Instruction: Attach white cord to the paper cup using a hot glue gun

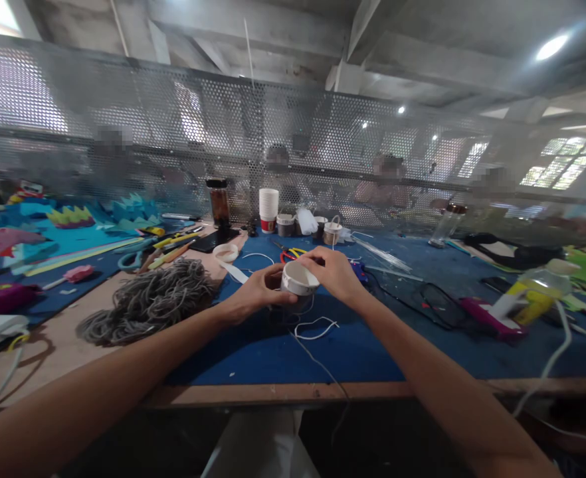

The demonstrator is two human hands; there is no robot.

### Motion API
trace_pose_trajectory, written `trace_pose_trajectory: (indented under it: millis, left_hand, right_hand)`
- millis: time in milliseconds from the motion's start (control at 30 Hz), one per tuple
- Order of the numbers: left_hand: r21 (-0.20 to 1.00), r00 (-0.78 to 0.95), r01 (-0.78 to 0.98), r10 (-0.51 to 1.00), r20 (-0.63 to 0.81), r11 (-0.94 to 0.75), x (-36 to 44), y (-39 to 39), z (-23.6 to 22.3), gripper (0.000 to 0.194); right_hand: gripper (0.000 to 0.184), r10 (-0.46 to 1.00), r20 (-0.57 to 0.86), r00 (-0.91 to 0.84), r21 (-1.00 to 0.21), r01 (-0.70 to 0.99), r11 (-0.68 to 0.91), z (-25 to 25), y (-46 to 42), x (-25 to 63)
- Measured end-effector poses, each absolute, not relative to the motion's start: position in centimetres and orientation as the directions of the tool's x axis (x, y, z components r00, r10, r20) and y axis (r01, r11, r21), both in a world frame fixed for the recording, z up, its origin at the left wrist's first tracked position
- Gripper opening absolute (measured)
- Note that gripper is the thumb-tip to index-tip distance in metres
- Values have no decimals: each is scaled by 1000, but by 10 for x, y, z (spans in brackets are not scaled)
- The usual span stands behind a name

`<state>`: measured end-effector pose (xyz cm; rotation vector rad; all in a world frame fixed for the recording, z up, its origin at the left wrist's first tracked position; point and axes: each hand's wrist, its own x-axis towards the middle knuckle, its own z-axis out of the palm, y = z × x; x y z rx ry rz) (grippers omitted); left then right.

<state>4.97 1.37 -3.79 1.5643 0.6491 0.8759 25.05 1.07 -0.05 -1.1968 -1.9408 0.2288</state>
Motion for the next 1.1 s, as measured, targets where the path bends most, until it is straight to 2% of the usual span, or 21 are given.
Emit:
trace_pose_trajectory:
  millis: [200,467,600,800,1100]
  left_hand:
    - [990,561,-78,815,143,-121,49,17,-40,66]
    - [985,597,-54,785,165,-166,51,14,-40,64]
    - [974,541,-41,814,209,-223,54,15,-43,73]
    - [974,526,-30,825,208,-226,51,16,-40,63]
    - [972,546,-16,813,204,-233,52,15,-40,69]
  right_hand:
    - [19,802,557,-218,-580,589,563,-3,16,255]
    - [12,815,529,-237,-393,783,482,-4,13,253]
    - [16,805,553,-213,-402,778,482,-3,12,252]
    - [20,779,578,-243,-468,683,561,-3,16,257]
    - [12,811,544,-214,-365,811,458,-3,9,252]
